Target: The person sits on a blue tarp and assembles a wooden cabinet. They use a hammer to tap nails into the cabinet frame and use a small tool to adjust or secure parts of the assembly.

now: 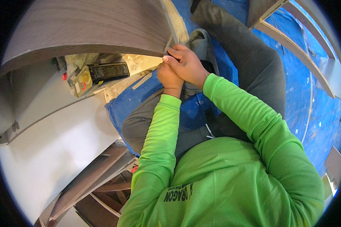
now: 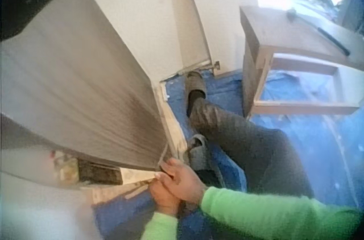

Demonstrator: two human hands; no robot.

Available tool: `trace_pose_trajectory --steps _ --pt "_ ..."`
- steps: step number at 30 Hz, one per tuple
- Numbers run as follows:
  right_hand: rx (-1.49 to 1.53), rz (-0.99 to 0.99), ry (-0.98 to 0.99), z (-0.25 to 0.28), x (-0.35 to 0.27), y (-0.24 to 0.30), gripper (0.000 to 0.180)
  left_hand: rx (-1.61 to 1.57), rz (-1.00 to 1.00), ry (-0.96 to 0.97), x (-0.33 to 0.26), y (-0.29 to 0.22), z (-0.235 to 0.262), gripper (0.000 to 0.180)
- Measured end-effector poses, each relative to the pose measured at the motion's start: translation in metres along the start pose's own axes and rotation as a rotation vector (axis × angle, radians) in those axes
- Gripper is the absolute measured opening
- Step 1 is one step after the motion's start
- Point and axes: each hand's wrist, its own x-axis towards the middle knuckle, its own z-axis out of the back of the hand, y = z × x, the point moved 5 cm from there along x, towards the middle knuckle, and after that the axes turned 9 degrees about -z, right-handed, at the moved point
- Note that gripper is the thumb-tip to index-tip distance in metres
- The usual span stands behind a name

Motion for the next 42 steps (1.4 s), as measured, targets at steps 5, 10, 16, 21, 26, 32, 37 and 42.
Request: trace_pose_trajectory --steps 5,10,16,21,26,32,37,42 --pt "-0.001 0.026 -0.020 0.001 -0.009 0.007 0.039 0.018 -0.061 -0.050 -0.003 -0.013 0.012 0.025" --pt "0.087 0.005 -0.039 -0.003 -0.008 0.007 0.036 -0.008 -0.043 -0.025 -0.001 -0.010 0.013 0.024" --pt "0.124 -0.042 -0.013 -0.007 -0.006 0.003 0.037 -0.024 -0.038 -0.048 0.001 -0.006 0.014 0.021" --pt "0.101 -0.028 -0.049 -0.006 0.000 0.001 0.034 -0.026 0.036 -0.030 0.005 -0.004 0.011 0.024" --pt "0.046 -0.009 -0.039 -0.004 0.006 0.001 0.031 0.039 0.049 -0.006 0.012 -0.003 0.009 0.026" --pt "0.005 0.059 -0.029 -0.001 0.005 0.003 0.032 -0.006 0.046 0.042 0.008 0.006 0.002 0.026" --pt "0.001 0.032 -0.057 0.000 -0.005 -0.003 0.035 -0.004 0.010 0.005 0.001 -0.009 0.007 0.024" --pt "-0.007 0.039 -0.008 0.000 -0.010 0.012 0.038 -0.007 -0.036 -0.060 -0.002 -0.009 0.015 0.022"
